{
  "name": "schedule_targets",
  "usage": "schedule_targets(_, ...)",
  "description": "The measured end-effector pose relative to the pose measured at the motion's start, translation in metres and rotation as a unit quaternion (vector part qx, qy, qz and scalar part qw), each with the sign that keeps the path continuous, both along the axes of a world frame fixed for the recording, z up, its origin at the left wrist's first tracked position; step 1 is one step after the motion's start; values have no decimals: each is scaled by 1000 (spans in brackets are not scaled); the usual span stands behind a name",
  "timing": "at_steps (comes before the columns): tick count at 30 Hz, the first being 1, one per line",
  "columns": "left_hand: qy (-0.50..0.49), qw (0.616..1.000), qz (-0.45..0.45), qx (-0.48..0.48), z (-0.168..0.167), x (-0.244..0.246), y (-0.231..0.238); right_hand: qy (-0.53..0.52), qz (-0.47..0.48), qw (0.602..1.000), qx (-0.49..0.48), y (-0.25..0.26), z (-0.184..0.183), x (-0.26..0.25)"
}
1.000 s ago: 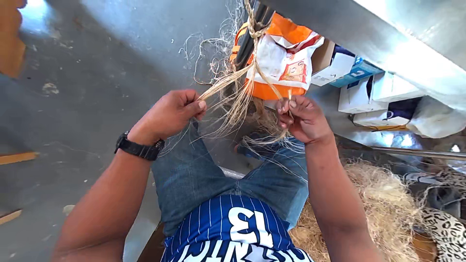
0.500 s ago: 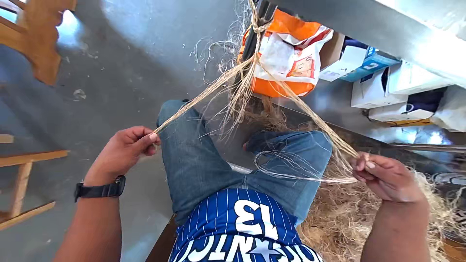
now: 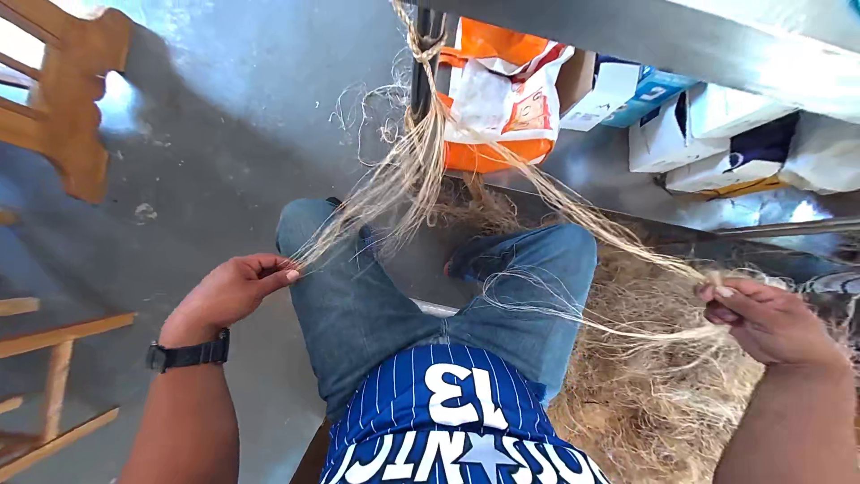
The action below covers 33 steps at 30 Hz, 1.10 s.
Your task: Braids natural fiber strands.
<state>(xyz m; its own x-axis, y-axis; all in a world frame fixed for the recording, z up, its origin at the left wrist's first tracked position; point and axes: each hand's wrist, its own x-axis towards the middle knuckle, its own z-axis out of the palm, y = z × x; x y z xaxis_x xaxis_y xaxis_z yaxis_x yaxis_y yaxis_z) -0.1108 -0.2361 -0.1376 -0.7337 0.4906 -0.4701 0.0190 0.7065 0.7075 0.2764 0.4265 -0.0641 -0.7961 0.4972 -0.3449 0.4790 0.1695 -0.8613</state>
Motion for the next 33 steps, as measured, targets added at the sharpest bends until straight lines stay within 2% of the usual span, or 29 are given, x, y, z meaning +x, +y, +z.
schedule_targets(2,53,997,-41,-41,14,-22,11,-33,-12,999,23,6,-20,-14)
schedule_targets(4,98,994,-28,-47,37,-41,42,-67,-18,996,53,9,-35,-34)
schedule_targets(6,131,991,-3,5,55,-54,89,-111,-16,989,98,11,-43,-56)
schedule_targets(9,117,981,-13,153,58,-71,163,-169,-8,970,175,13,-50,-83)
schedule_targets(11,79,973,-35,216,48,-81,206,-154,6,968,198,14,-50,-96)
schedule_targets(15,32,971,-40,235,29,-97,257,-25,70,976,205,-11,-32,-125)
schedule_targets(19,9,972,-46,232,23,-104,274,72,207,964,153,-69,-5,-182)
schedule_targets(24,17,975,-59,215,27,-109,277,157,334,924,100,-119,-7,-278)
schedule_targets(29,-22,974,-40,224,33,-107,273,180,381,905,61,-154,-27,-363)
schedule_targets(33,-33,975,-33,218,38,-105,271,168,391,904,-30,-172,-38,-393)
